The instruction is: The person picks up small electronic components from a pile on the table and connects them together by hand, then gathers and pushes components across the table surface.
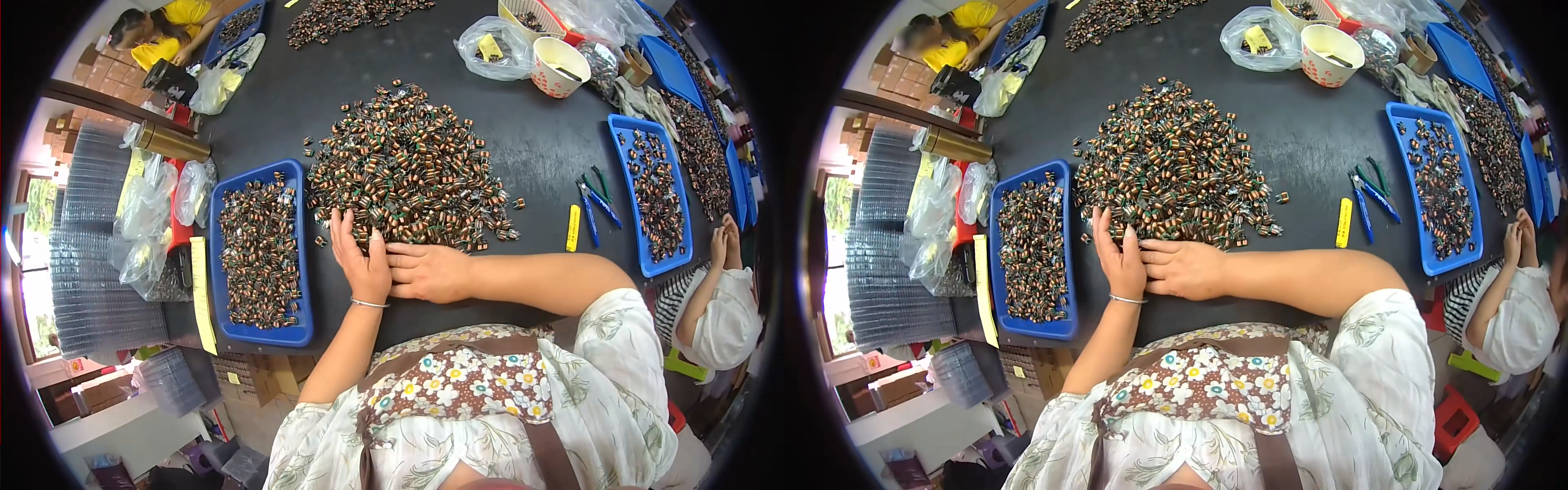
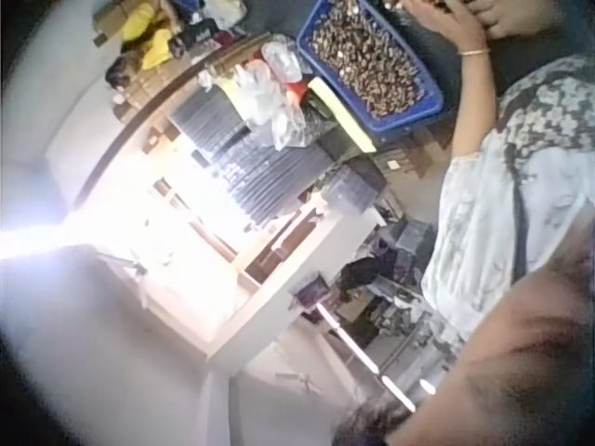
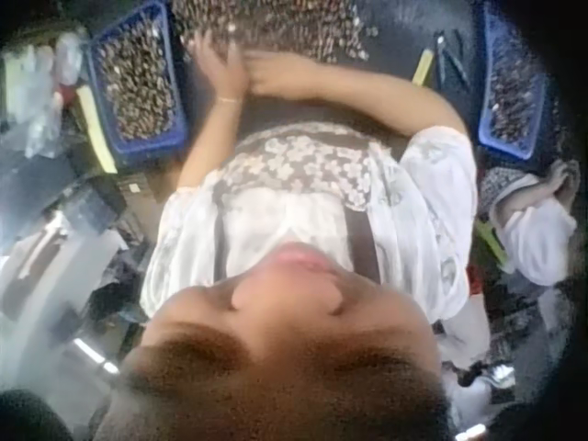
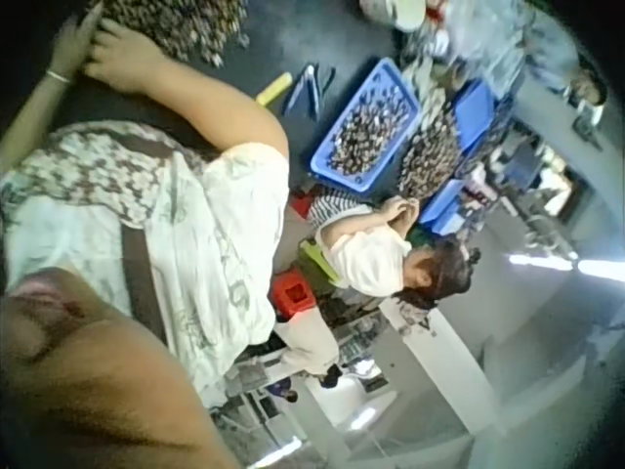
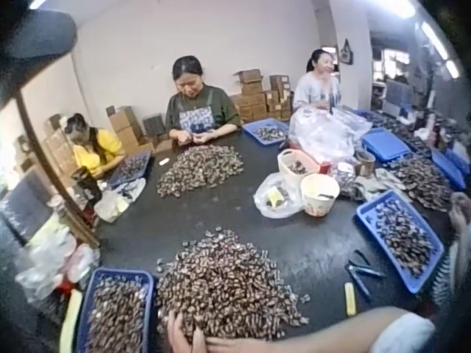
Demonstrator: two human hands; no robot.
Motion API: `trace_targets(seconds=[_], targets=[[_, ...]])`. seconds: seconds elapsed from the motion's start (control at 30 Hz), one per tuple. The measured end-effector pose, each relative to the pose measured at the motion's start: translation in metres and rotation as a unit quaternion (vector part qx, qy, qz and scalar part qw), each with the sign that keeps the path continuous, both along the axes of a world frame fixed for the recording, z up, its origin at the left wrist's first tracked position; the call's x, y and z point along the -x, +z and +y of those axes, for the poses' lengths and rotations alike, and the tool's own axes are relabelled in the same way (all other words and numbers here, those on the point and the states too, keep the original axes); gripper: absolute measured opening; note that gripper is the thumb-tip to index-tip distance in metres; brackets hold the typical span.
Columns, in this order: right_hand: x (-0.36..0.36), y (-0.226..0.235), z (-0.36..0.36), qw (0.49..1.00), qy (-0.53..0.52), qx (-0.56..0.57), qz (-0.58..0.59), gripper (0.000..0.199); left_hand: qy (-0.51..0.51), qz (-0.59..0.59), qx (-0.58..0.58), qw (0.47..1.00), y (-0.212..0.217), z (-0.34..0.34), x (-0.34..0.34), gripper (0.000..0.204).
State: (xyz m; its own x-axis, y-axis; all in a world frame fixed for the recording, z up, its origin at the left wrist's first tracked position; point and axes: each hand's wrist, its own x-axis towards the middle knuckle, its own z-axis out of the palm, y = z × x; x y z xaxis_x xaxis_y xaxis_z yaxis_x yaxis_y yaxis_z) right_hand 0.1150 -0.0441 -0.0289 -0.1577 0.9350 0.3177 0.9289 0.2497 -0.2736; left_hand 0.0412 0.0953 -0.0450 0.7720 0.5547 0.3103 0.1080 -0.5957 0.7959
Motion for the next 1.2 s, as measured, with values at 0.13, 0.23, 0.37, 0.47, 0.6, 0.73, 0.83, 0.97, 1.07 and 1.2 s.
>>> trace_targets(seconds=[0.13,0.23,0.37,0.47,0.6,0.73,0.83,0.97,1.07,1.2], targets=[[-0.014,0.004,-0.016,1.000,0.016,-0.013,-0.012,0.033,0.014,-0.022,-0.014,1.000,0.003,-0.016,-0.008,0.058],[-0.027,0.007,-0.026,0.999,0.029,-0.007,-0.031,0.033,0.027,-0.007,-0.016,0.999,0.008,-0.028,-0.013,0.062],[-0.041,0.009,-0.043,0.998,0.026,0.002,-0.051,0.036,0.023,-0.018,-0.010,1.000,0.007,-0.032,-0.017,0.063],[-0.051,0.016,-0.056,0.998,-0.003,0.021,-0.059,0.035,0.007,-0.015,-0.009,1.000,0.008,-0.028,-0.013,0.063],[-0.044,0.026,-0.070,0.997,-0.046,0.029,-0.061,0.033,-0.046,-0.014,-0.015,0.999,0.012,-0.017,0.000,0.061],[-0.028,0.036,-0.084,0.992,-0.124,0.015,-0.006,0.047,-0.039,-0.008,-0.084,0.996,0.019,0.006,0.013,0.059],[-0.014,0.049,-0.105,0.975,-0.220,0.019,0.034,0.059,0.002,0.017,-0.081,0.997,0.024,0.022,0.020,0.055],[-0.012,0.050,-0.125,0.910,-0.394,0.077,0.098,0.076,-0.004,0.005,-0.047,0.999,0.028,0.041,0.006,0.055],[-0.014,0.041,-0.130,0.890,-0.433,0.097,0.104,0.080,-0.005,0.002,-0.038,0.999,0.026,0.044,-0.008,0.054],[-0.026,0.036,-0.123,0.881,-0.457,0.082,0.090,0.079,-0.009,-0.011,0.050,0.999,0.022,0.045,-0.024,0.053]])
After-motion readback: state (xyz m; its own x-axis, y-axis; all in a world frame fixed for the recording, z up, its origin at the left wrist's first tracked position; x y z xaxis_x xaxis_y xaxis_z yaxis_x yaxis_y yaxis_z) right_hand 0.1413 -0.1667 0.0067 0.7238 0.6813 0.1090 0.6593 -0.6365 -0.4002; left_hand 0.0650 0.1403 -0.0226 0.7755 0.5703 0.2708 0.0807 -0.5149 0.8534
